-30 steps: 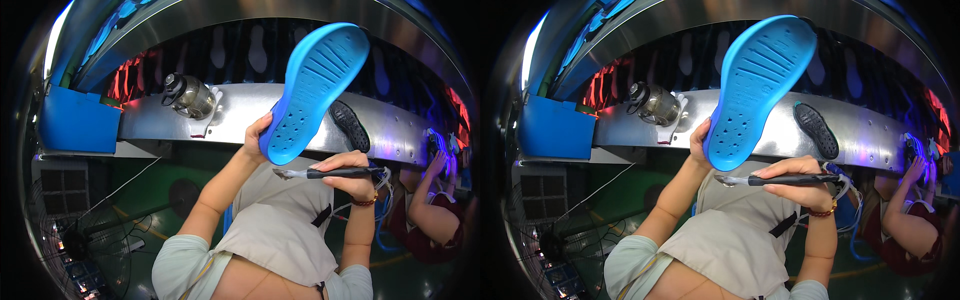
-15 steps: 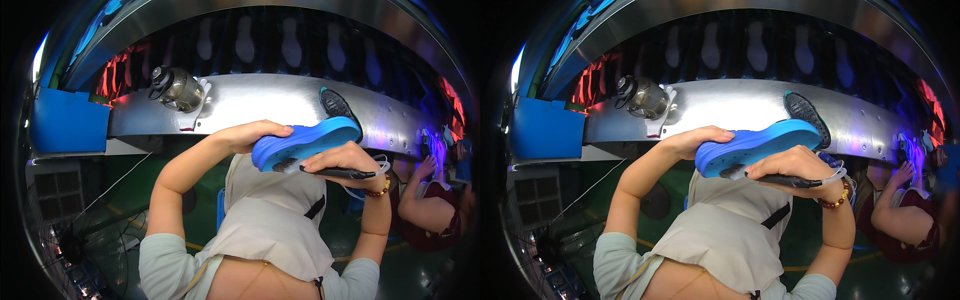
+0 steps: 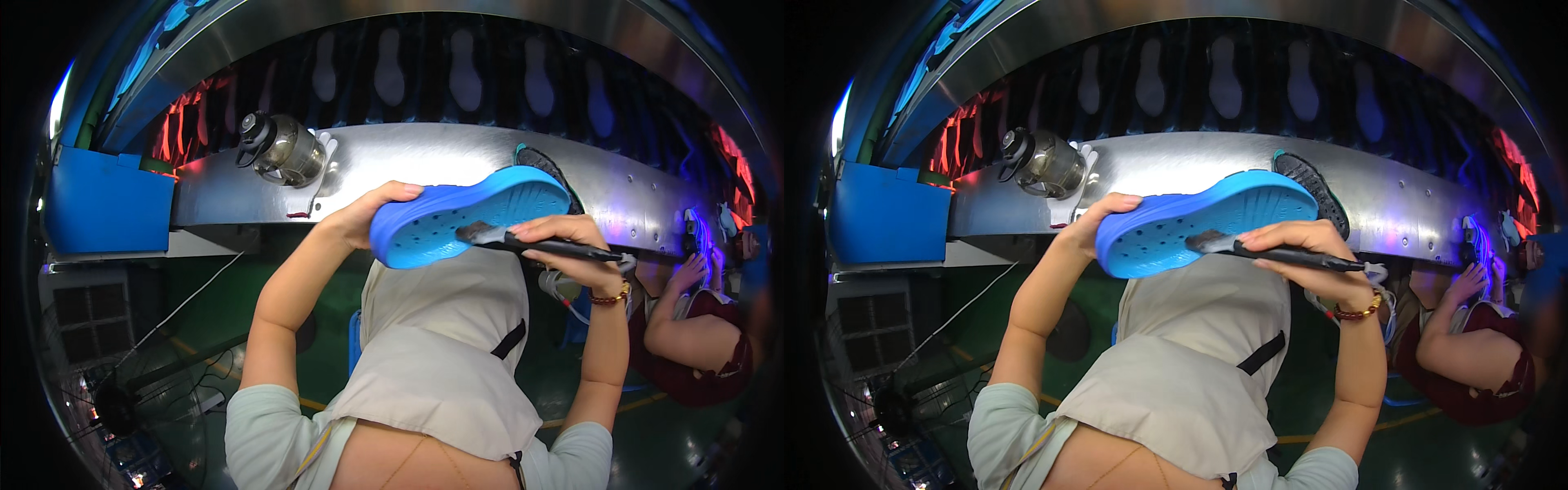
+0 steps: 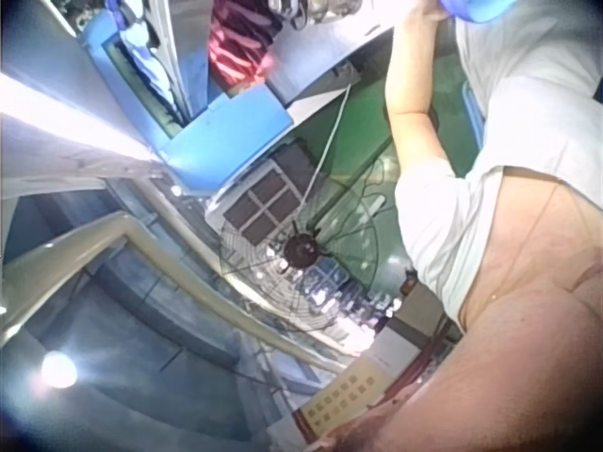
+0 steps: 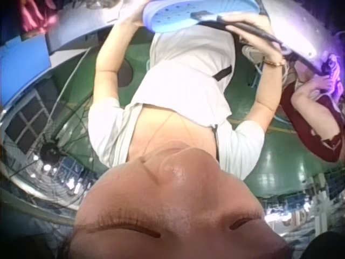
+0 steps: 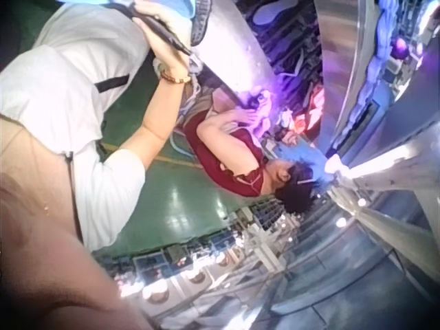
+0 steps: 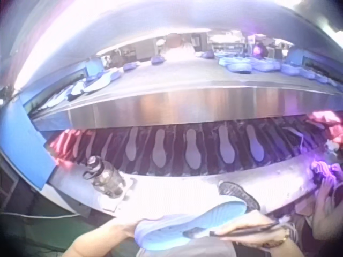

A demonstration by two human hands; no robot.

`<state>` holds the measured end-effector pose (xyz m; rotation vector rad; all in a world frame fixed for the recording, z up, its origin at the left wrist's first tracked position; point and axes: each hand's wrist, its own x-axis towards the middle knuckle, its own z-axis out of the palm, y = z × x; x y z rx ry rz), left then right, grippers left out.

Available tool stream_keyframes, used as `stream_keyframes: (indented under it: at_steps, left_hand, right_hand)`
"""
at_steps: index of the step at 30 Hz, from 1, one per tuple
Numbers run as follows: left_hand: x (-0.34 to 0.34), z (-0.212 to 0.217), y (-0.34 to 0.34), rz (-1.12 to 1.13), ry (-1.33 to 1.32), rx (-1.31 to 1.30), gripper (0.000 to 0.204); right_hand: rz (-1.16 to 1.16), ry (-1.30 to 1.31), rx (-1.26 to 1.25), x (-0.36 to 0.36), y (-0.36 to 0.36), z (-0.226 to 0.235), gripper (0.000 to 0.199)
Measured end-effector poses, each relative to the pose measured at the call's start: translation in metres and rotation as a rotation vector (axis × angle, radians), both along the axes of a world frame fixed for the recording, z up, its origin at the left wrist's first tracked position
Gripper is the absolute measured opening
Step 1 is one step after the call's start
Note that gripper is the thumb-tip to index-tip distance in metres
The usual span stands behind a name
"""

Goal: The person repeatedly takes shoe soles from an upper conveyor belt, coats their surfaces using a brush applicator tool, and places them back onto the conveyor belt.

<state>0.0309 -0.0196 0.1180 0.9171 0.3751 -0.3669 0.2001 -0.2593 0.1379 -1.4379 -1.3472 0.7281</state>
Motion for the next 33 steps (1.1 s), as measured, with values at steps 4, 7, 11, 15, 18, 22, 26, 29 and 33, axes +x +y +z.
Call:
stream_keyframes:
  at_steps: [4,7,11,15,18,22,26,29,33]
  left_hand:
    - [-0.012,0.001,0.019,0.068,-0.056,0.064,0.055]
    - [-0.013,0.0,0.023,0.1,-0.114,0.042,0.055]
    - [-0.018,0.003,0.028,0.189,-0.111,0.048,0.055]
    - [-0.011,-0.012,0.039,0.291,-0.227,-0.547,0.061]
    - [0.023,-0.061,0.0,0.479,-0.262,-0.428,0.09]
    - [0.039,-0.091,-0.037,0.372,-0.248,-0.465,0.094]
    - [0.044,-0.09,-0.05,0.502,-0.141,-0.403,0.088]
    - [0.044,-0.091,-0.038,0.51,-0.248,-0.323,0.087]
    - [0.029,-0.071,-0.028,0.528,-0.348,-0.378,0.086]
  right_hand:
    - [0.08,0.016,-0.053,-0.001,-0.008,-0.001,0.02]
    - [-0.223,0.285,-0.19,-0.002,-0.008,0.008,0.021]
    - [-0.126,0.046,0.001,-0.004,-0.003,-0.01,0.021]
    - [-0.06,0.119,0.108,-0.015,-0.005,0.01,0.02]
    - [-0.228,0.152,0.143,-0.025,0.016,-0.008,0.018]
    - [-0.35,0.304,-0.115,-0.025,0.041,-0.041,0.014]
    - [-0.385,0.134,-0.061,-0.037,0.043,-0.052,0.015]
    - [-0.258,-0.232,0.179,-0.057,0.042,-0.039,0.01]
    - [0.099,-0.151,0.088,-0.049,0.029,-0.012,0.016]
